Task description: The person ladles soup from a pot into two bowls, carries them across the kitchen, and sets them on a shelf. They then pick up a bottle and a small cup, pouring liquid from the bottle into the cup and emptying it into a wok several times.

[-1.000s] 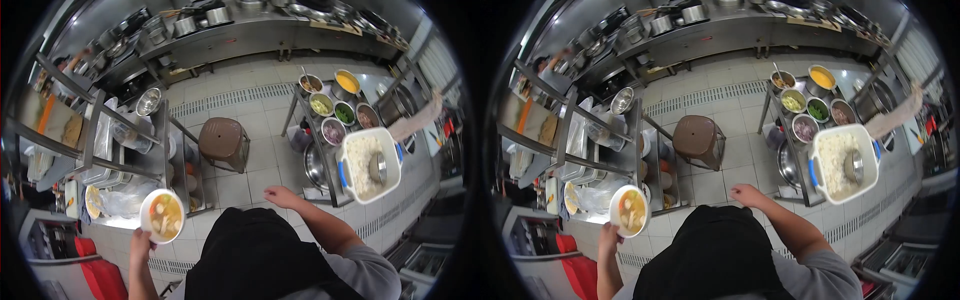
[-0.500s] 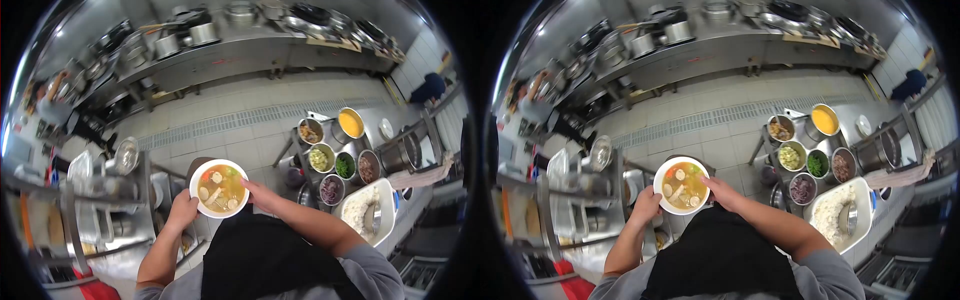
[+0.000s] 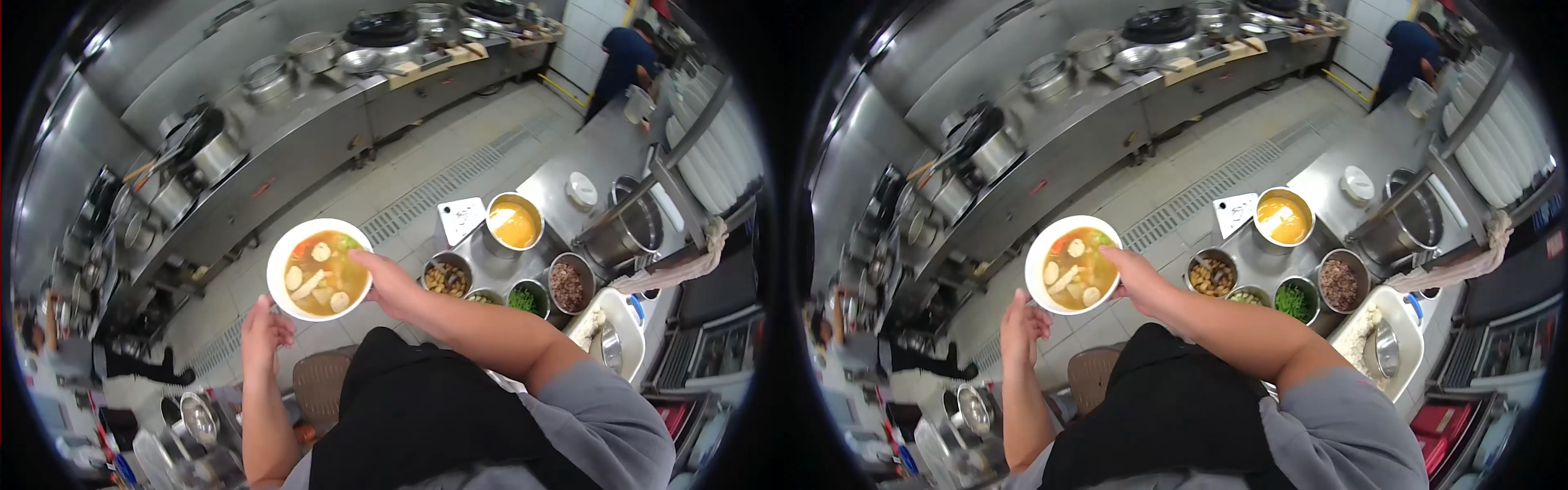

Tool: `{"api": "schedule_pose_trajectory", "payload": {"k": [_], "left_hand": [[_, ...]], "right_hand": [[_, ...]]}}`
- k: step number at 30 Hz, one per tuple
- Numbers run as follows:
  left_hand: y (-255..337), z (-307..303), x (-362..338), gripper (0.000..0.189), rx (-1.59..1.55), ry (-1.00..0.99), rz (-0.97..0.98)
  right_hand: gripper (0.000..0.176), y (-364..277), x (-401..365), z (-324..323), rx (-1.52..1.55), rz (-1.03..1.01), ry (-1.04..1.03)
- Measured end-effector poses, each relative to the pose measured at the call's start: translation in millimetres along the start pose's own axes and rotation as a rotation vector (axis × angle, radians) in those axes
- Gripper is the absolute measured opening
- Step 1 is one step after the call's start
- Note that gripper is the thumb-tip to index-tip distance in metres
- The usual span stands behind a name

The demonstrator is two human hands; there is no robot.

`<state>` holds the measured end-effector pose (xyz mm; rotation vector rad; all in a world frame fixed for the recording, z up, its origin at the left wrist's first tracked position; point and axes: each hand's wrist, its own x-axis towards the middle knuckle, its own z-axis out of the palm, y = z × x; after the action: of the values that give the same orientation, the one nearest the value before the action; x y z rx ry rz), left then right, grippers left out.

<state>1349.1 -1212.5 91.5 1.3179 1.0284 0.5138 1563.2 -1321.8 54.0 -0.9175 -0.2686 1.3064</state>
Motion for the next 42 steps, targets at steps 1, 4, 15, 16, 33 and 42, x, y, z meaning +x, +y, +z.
{"api": "schedule_pose_trajectory", "payload": {"k": [1, 4, 15, 16, 33, 42], "left_hand": [[0.2, 3.6, 11.7, 0.042, -0.058, 0.014, -0.003], [-17.9, -3.4, 56.3, 0.039, -0.057, -0.006, -0.059], [-165.0, -160.7, 285.3, 0.037, 1.110, -0.319, -0.296], [-152.1, -166.3, 305.5, 0.037, 1.179, -0.293, -0.245], [105.3, 181.0, 585.8, 0.039, 1.099, -0.847, 0.398], [117.1, 240.5, 666.0, 0.035, 1.035, -0.898, 0.125]], "right_hand": [[0.047, -13.1, 13.1, -4.0, -0.011, 0.005, 0.020], [0.047, -55.3, 43.8, -14.5, -0.034, -0.013, 0.065], [0.048, -122.6, 168.3, -117.9, 0.193, -0.135, 0.377], [0.050, -129.3, 171.0, -118.1, 0.202, -0.125, 0.445], [0.053, -175.0, 210.5, -236.7, 0.488, -0.453, 0.937], [0.057, -208.4, 219.7, -357.1, 0.546, -0.444, 1.071]]}}
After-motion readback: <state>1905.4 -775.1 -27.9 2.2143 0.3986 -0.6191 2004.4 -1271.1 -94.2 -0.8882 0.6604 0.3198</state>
